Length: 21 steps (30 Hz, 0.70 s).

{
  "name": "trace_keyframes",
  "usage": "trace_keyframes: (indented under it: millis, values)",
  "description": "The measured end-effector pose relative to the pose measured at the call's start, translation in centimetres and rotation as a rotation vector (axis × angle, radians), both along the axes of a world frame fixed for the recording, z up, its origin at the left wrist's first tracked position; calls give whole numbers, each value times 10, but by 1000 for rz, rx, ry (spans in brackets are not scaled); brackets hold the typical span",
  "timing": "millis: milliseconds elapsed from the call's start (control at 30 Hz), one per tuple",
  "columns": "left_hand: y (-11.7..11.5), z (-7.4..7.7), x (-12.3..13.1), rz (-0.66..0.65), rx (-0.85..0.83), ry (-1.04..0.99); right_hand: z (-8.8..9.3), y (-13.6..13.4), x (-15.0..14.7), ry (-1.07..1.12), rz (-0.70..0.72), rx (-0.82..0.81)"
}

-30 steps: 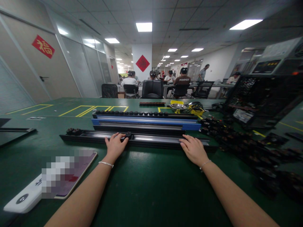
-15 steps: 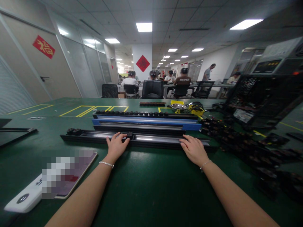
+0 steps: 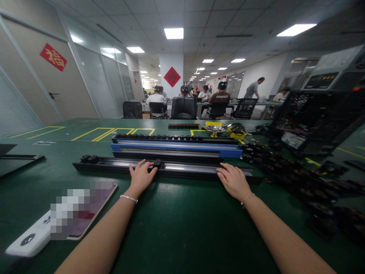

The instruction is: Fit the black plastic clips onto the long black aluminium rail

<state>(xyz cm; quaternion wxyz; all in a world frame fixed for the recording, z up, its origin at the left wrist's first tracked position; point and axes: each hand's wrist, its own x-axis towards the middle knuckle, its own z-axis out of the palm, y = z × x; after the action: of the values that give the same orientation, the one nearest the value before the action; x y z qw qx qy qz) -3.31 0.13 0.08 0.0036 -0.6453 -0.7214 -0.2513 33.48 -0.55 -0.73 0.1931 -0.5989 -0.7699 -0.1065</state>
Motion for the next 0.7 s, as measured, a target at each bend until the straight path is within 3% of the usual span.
trace_keyframes:
  millis: [700]
  values:
    - [0,-1,2,-67,14,29,0,-1,-1,4,-3,15]
